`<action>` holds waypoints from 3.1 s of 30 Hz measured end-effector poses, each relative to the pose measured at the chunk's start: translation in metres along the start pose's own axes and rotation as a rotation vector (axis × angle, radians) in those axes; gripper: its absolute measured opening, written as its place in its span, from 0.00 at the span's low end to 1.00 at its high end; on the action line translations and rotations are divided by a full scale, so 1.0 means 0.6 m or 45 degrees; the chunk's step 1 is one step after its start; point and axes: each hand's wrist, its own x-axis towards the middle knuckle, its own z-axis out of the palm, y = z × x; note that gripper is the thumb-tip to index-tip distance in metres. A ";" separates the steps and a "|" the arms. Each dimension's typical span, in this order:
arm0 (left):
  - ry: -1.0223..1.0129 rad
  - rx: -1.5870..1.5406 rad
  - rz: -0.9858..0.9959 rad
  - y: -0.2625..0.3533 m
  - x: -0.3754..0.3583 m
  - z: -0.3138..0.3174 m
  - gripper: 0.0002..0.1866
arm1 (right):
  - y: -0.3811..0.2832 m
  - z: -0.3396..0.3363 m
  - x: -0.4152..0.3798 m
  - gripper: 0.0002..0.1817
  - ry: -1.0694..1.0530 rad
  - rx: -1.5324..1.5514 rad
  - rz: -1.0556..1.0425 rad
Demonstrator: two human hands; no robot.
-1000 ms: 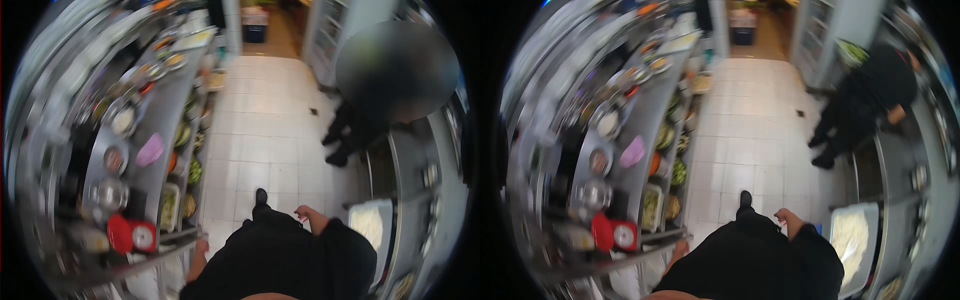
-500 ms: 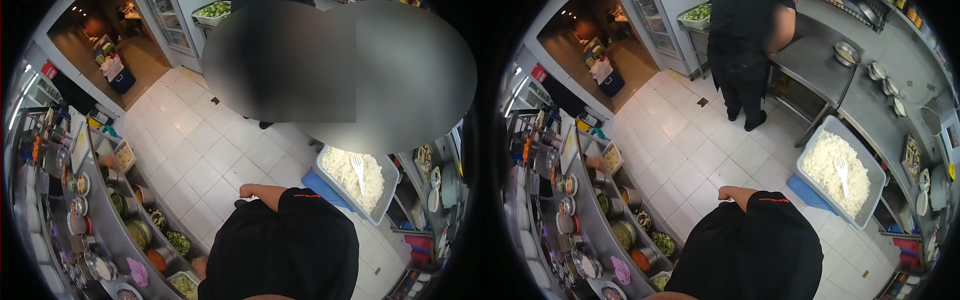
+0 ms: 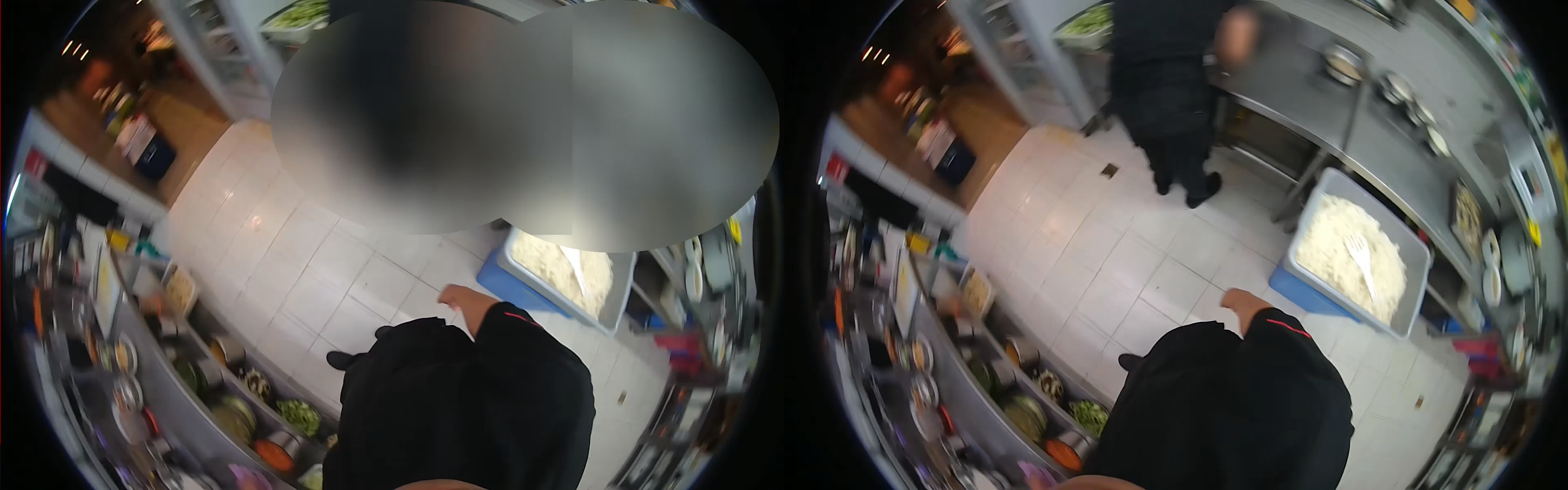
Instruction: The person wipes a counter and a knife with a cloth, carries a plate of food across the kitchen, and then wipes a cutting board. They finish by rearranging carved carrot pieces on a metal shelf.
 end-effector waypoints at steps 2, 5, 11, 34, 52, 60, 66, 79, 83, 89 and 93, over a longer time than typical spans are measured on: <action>-0.009 0.201 0.026 -0.030 -0.093 -0.001 0.25 | 0.005 0.035 0.081 0.14 0.330 -0.055 -0.333; 0.129 0.588 -0.778 -0.028 -0.107 0.047 0.17 | 0.029 0.035 0.091 0.17 0.089 -0.246 -0.701; 0.537 0.175 -0.942 0.136 -0.115 0.031 0.10 | -0.211 0.008 0.118 0.22 -0.437 -0.481 -0.975; 0.620 -0.646 -0.559 0.317 -0.017 -0.058 0.12 | -1.089 0.410 -0.419 0.19 -1.471 0.495 -0.671; 0.109 0.484 -1.558 -0.124 0.394 0.070 0.43 | -0.953 -0.115 0.059 0.28 -0.023 -0.784 -0.663; 0.175 0.277 -1.209 -0.182 0.546 0.124 0.33 | -1.230 -0.229 0.117 0.25 -0.038 -0.598 -0.930; 0.421 -0.059 -0.748 0.008 0.579 0.165 0.21 | -1.566 -0.153 0.141 0.22 -0.282 -0.896 -1.277; 0.740 0.112 -1.066 0.110 0.693 0.202 0.10 | -2.200 -0.106 0.168 0.18 0.169 -0.572 -2.144; 0.868 0.165 -1.206 0.179 0.738 0.251 0.11 | -2.397 -0.135 0.234 0.20 0.435 -0.567 -2.253; 1.210 -0.282 -1.424 0.277 0.937 0.326 0.12 | -2.563 -0.137 0.312 0.12 0.640 -1.319 -2.224; 1.219 -0.367 -1.382 0.251 1.122 0.294 0.08 | -2.619 -0.128 0.312 0.15 0.208 -1.475 -2.290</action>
